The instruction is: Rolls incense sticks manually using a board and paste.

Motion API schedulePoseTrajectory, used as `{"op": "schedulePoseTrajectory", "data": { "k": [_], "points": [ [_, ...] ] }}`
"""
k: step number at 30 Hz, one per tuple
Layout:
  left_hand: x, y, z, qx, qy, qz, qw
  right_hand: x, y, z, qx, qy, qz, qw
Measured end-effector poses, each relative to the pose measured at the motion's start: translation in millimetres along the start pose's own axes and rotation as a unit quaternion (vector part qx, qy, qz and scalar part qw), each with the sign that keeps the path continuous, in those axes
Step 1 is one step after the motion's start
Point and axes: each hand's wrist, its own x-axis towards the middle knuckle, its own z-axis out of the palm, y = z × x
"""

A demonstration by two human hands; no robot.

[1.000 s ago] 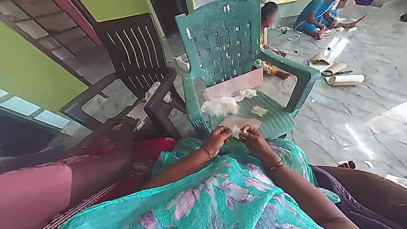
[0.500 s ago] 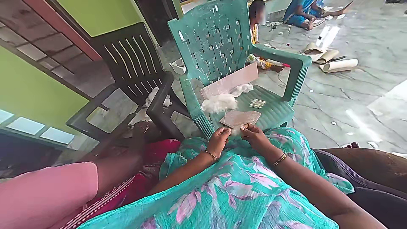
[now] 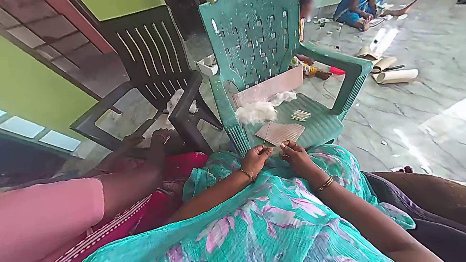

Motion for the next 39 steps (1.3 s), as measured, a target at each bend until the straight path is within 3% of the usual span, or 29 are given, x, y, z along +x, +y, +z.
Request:
{"op": "schedulePoseTrajectory", "data": {
  "k": [5,14,20,26,35,39],
  "points": [
    [10.2,-4.9,2.9,-0.002,-0.01,-0.014,1.0,6.6,0.9,-4.3,-0.064,-0.044,-0.013,0.997],
    [32.0,-12.1,-0.7,0.024,0.017,-0.028,0.999,20.6,0.5,-8.6,-0.049,0.04,0.004,0.998],
    [40.1,-18.9,-1.0,0.015,-0.005,-0.034,0.999,32.1,4.6,-11.1,-0.066,-0.026,0.029,0.997],
    [48.2,-21.3,-2.8,0.017,0.008,-0.044,0.999,40.2,2.8,-10.7,-0.036,0.031,0.032,0.998],
    [60.5,-23.7,0.7,0.013,0.01,-0.052,0.999,47.8,2.7,-10.2,-0.051,0.046,0.05,0.996],
    [69.5,-20.3,2.6,0.031,0.011,-0.064,0.997,58.9,-7.5,-12.3,-0.148,0.066,0.069,0.984]
  ]
}}
